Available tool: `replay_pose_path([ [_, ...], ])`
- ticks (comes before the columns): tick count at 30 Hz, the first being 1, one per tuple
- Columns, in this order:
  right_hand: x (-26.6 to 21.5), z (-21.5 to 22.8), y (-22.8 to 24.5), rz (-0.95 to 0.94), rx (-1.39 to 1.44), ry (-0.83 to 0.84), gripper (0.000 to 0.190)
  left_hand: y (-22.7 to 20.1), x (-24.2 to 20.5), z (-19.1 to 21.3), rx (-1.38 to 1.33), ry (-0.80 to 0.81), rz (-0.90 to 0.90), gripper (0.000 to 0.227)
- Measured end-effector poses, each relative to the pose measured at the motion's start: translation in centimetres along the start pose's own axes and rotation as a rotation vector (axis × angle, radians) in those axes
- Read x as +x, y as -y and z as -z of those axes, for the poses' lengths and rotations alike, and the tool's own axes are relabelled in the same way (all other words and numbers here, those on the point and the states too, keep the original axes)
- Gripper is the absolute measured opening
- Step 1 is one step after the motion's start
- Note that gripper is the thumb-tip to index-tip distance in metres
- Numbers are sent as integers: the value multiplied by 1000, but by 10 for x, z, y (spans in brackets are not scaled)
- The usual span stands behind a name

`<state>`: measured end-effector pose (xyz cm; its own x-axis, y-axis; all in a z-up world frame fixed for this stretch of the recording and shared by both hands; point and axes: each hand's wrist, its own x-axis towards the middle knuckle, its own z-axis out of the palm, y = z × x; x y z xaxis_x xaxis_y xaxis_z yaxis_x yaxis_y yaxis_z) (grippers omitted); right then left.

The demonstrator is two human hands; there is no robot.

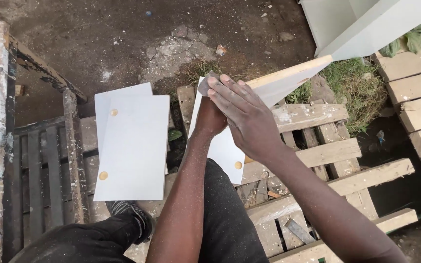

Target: Hand-sanding the edges and surfaces of wooden panels and strips on a pallet workbench.

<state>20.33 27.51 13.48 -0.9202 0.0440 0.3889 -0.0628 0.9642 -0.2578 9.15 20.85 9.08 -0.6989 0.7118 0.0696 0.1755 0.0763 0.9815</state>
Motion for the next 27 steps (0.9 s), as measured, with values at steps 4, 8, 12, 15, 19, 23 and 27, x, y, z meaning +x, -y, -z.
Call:
replay_pose_path([
  [4, -22, 39, -95, -57, -124, -34, 60, 11, -10, 13, -13, 33, -13, 27],
  [8, -37, 38, -78, -235, -303, -52, 52, 9, -11, -6, -63, 59, -61, 25],
  [12, -9, 24, -8, -41, 22, 18, 53, 31, -4, -3, -36, 34, -115, 26],
  [15, -36, 54, -72, -229, -91, -39, 53, 15, -11, 16, -8, 11, -86, 25],
  [19, -72, 75, -147, -431, -262, -273, 64, 36, 9, -14, -20, -53, -36, 60],
  [23, -57, 22, -96, -778, 486, -520, 49, 28, -9, -6, -246, -166, 27, 47],
  [27, -42, -68, -54, -882, 869, -322, 51, 45, -24, 13, -574, -436, 41, 48],
])
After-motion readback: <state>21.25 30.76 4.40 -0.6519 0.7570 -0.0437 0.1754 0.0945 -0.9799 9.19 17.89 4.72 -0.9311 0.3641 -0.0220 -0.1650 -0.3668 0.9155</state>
